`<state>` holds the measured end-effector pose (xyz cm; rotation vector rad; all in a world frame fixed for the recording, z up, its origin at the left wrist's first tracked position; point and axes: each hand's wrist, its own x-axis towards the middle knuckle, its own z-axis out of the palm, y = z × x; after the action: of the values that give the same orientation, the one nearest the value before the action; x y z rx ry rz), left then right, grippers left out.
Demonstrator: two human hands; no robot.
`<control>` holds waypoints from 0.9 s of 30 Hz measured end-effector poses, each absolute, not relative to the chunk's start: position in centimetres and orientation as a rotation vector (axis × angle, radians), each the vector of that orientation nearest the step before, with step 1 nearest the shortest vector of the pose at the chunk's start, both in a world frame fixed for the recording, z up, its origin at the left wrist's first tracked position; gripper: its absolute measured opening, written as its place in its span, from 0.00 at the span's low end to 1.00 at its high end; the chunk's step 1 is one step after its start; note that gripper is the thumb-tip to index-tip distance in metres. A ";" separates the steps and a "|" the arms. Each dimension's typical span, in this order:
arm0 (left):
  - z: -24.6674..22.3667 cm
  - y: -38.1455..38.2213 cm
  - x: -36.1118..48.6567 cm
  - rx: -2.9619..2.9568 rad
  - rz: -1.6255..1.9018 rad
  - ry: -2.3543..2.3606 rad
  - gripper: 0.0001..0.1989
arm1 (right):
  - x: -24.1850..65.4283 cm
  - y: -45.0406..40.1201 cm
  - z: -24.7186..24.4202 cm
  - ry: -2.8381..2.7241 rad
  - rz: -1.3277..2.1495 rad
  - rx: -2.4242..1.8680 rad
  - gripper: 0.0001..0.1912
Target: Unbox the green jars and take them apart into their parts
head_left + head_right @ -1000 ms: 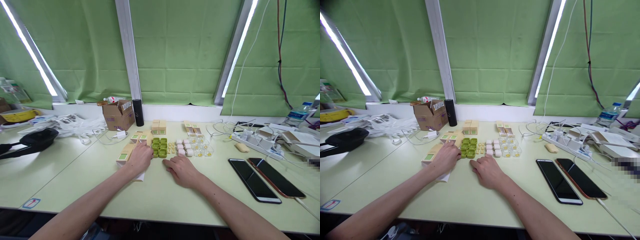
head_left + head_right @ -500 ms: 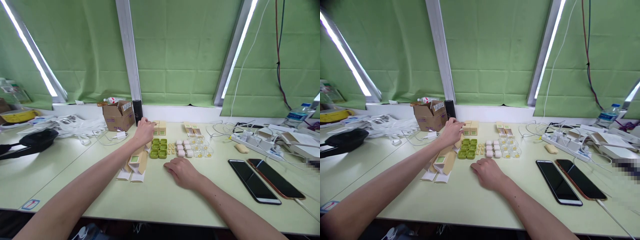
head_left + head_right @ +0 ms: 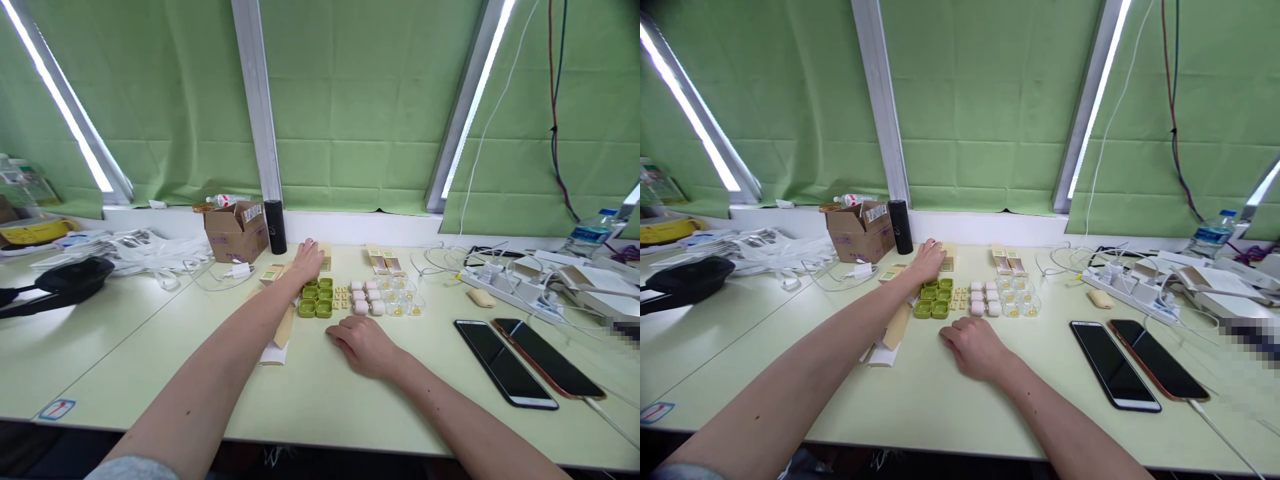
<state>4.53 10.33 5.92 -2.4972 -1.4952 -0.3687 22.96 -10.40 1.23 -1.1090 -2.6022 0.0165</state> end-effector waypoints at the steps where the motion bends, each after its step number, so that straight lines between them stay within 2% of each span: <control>1: 5.8 10.3 4.7 -2.516 -0.389 -1.482 0.20 | 23.0 -10.4 1.2 -2.602 0.013 -1.107 0.12; 12: 6.2 11.1 5.4 -2.644 -0.801 -1.663 0.18 | 23.1 -10.3 1.0 -2.596 -0.024 -1.079 0.11; 22: 9.1 8.5 6.3 -2.840 -1.582 -1.748 0.20 | 25.3 -8.9 1.1 -2.036 -0.173 -0.972 0.16; 24: 9.4 6.5 6.1 -2.898 -1.708 -1.712 0.19 | 25.9 -8.5 1.3 -1.889 -0.131 -0.991 0.19; 26: 9.4 4.1 5.8 -2.966 -1.831 -1.667 0.19 | 26.4 -8.1 1.5 -1.763 -0.077 -1.013 0.26; 27: 9.2 2.7 5.5 -3.036 -2.057 -1.605 0.21 | 26.5 -8.0 1.5 -1.716 -0.039 -1.020 0.30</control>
<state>5.52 2.73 9.24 -3.0365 -1.6055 -2.0570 26.47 -8.01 1.51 -1.0195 -1.7163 -0.0386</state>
